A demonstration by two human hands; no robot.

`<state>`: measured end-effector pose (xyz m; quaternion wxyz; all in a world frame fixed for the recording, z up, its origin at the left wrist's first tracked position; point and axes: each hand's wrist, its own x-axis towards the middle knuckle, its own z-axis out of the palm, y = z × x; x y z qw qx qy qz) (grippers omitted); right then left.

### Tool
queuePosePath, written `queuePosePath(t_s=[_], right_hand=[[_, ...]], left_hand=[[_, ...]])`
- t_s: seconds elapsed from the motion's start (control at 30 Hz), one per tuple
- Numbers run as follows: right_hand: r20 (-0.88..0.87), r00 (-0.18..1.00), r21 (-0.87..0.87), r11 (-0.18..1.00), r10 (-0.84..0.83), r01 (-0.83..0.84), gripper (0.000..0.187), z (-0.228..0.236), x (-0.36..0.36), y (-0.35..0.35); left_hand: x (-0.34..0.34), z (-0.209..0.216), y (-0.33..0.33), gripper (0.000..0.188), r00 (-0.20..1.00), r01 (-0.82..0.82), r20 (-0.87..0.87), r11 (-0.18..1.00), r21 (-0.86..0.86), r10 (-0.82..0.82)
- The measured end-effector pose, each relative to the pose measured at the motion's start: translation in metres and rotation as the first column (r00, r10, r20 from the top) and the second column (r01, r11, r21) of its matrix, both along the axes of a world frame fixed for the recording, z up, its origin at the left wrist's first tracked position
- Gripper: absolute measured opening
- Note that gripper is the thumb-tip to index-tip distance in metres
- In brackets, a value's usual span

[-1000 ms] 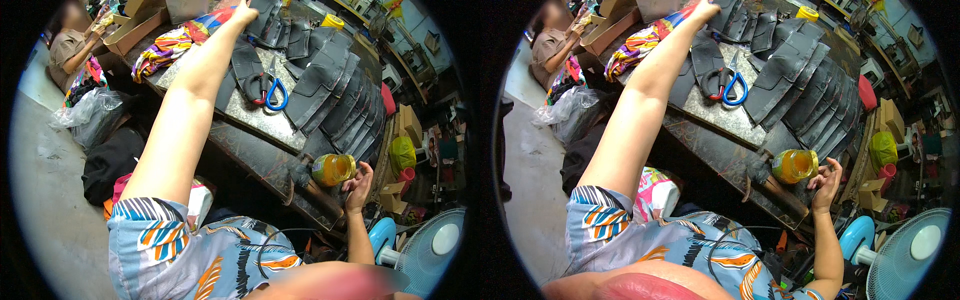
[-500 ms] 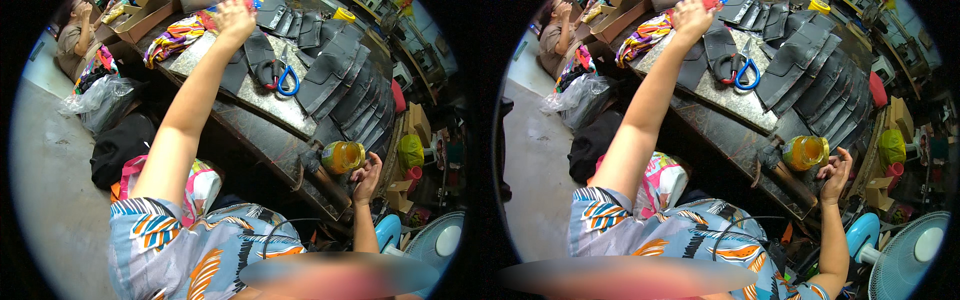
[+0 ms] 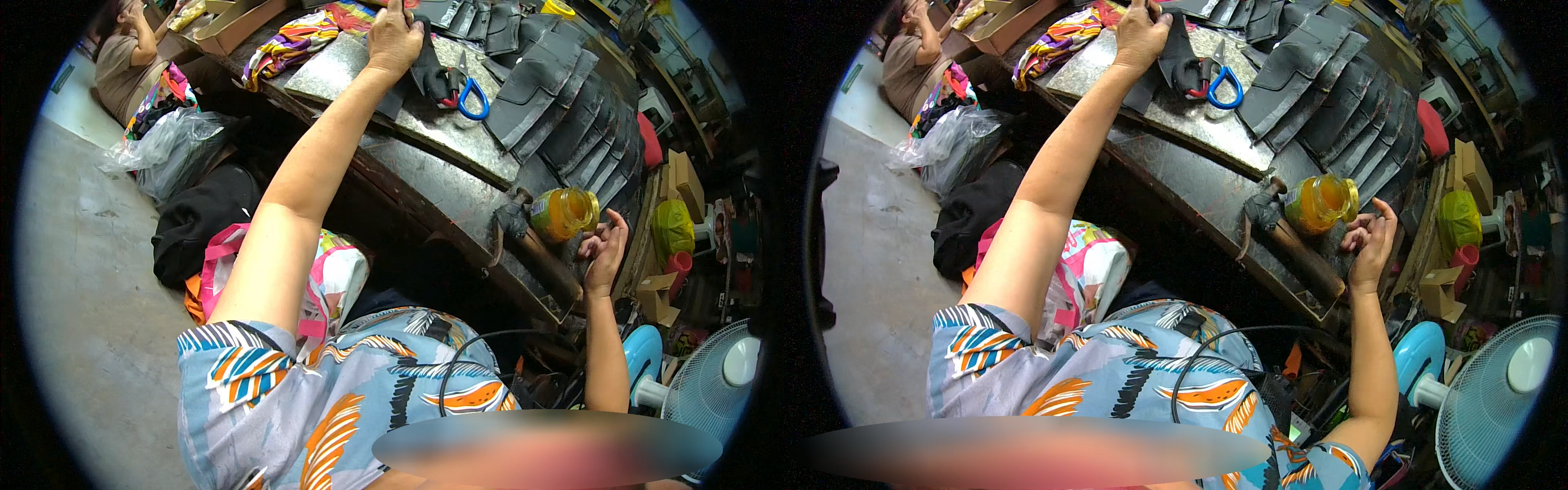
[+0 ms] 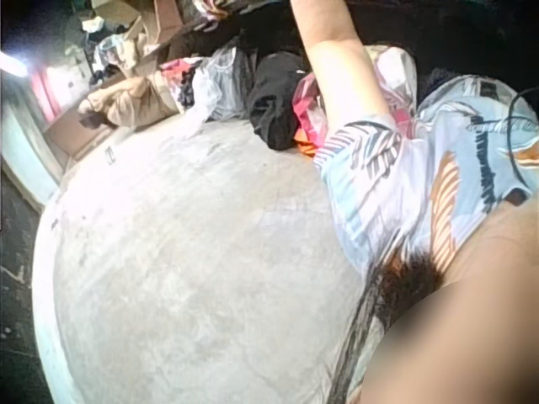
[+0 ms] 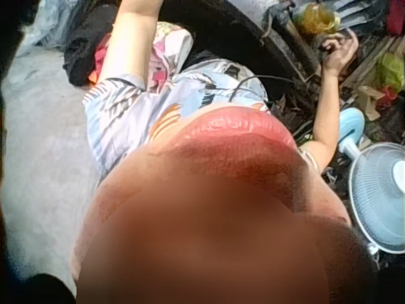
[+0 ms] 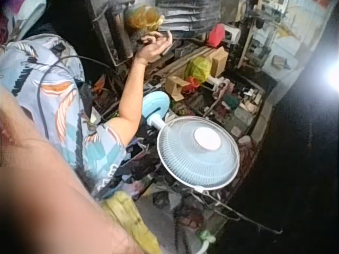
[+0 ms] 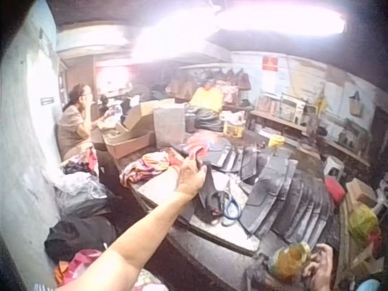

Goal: The person repeatedly picks up black leather shoe parts, applies a yellow adhesive to the edges with a small brush, and places them back on the table. The person also uses scissors to trim a piece of leather.

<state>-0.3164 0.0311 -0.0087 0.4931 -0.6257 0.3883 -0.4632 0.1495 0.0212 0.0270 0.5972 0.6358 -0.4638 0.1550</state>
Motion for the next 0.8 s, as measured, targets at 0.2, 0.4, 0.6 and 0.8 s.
queuePosePath(t_s=[0.2,0.4,0.6,0.8], right_hand=[[0.004,1.000,-0.019,1.000,0.015,-0.015,0.044,-0.001,0.000,-0.002],[0.004,1.000,-0.038,0.999,0.031,-0.031,0.044,0.000,0.001,-0.002],[-0.030,0.999,-0.105,0.994,0.036,-0.039,0.043,0.005,0.001,0.002],[-0.053,0.999,-0.298,0.954,0.007,-0.023,0.038,0.050,-0.001,0.011]], left_hand=[[-0.010,0.027,0.022,0.041,0.929,-0.089,0.314,0.943,-0.321,0.195],[-0.023,0.065,0.072,0.027,0.987,0.037,0.159,0.902,-0.430,0.035],[-0.085,0.044,0.135,0.039,0.747,0.520,-0.258,0.781,-0.345,-0.612],[-0.157,-0.044,0.197,0.037,0.300,0.519,-0.806,0.796,-0.311,-0.511]])
